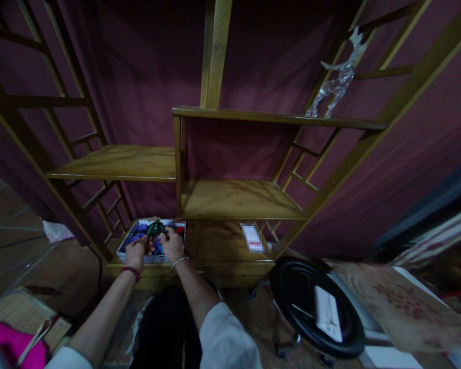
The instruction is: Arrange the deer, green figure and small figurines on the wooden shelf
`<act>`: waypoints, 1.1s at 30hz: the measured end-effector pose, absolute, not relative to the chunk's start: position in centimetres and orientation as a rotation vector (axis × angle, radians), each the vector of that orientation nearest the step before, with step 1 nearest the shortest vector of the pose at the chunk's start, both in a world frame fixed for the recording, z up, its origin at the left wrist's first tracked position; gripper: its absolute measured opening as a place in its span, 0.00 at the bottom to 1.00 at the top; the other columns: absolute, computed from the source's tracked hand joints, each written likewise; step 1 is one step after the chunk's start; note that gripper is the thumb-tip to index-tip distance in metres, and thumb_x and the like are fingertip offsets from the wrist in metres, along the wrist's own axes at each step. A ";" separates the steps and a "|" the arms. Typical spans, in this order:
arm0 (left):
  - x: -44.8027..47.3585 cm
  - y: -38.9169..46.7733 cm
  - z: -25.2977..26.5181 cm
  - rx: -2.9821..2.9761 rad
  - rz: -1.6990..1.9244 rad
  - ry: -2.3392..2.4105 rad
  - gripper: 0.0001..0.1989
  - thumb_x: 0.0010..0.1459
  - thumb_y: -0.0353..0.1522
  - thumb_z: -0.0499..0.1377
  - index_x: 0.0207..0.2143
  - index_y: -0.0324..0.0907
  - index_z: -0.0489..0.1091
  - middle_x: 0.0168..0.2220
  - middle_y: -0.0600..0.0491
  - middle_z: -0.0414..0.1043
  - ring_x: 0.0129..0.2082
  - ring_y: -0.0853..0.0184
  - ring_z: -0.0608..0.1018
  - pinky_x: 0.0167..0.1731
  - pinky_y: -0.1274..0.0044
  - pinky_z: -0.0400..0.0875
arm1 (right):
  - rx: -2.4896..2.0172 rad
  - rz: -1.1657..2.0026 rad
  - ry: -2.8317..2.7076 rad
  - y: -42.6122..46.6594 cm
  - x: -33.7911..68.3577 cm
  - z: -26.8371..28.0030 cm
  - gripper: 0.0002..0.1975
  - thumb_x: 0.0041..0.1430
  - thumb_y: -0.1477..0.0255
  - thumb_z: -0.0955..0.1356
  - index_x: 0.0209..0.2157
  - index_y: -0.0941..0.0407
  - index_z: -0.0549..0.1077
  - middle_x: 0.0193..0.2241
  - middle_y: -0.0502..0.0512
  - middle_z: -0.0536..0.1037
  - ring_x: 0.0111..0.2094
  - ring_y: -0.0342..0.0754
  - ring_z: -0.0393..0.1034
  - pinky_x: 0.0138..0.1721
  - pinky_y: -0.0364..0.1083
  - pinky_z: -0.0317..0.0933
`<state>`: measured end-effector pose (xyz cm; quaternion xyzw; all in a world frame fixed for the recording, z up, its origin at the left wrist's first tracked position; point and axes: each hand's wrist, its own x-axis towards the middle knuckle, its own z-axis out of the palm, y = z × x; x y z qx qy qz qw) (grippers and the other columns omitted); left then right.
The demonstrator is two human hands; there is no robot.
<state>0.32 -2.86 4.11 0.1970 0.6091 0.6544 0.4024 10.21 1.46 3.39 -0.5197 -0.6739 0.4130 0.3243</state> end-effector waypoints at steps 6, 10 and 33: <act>0.3 -4.0 5.6 0.529 1.564 1.590 0.08 0.43 0.34 0.52 0.20 0.38 0.64 0.14 0.57 0.63 0.11 0.72 0.67 0.12 0.80 0.60 | -1.298 1.284 -1.585 0.6 10.2 4.5 0.17 0.53 0.73 0.61 0.46 0.58 0.63 0.29 0.52 0.76 0.27 0.43 0.71 0.28 0.40 0.66; -0.1 -4.6 6.2 0.627 1.389 1.669 0.09 0.46 0.34 0.51 0.20 0.38 0.64 0.14 0.55 0.65 0.12 0.71 0.68 0.14 0.78 0.63 | -1.312 1.326 -1.488 -0.2 10.4 5.7 0.17 0.52 0.75 0.62 0.46 0.58 0.63 0.28 0.52 0.75 0.26 0.42 0.71 0.27 0.40 0.65; 0.5 -7.6 9.8 1.512 0.811 2.162 0.16 0.51 0.37 0.49 0.38 0.39 0.68 0.21 0.52 0.70 0.24 0.66 0.73 0.26 0.79 0.61 | -1.186 1.582 -1.263 -4.8 13.0 10.1 0.21 0.45 0.79 0.64 0.45 0.60 0.65 0.17 0.45 0.71 0.18 0.38 0.63 0.19 0.37 0.57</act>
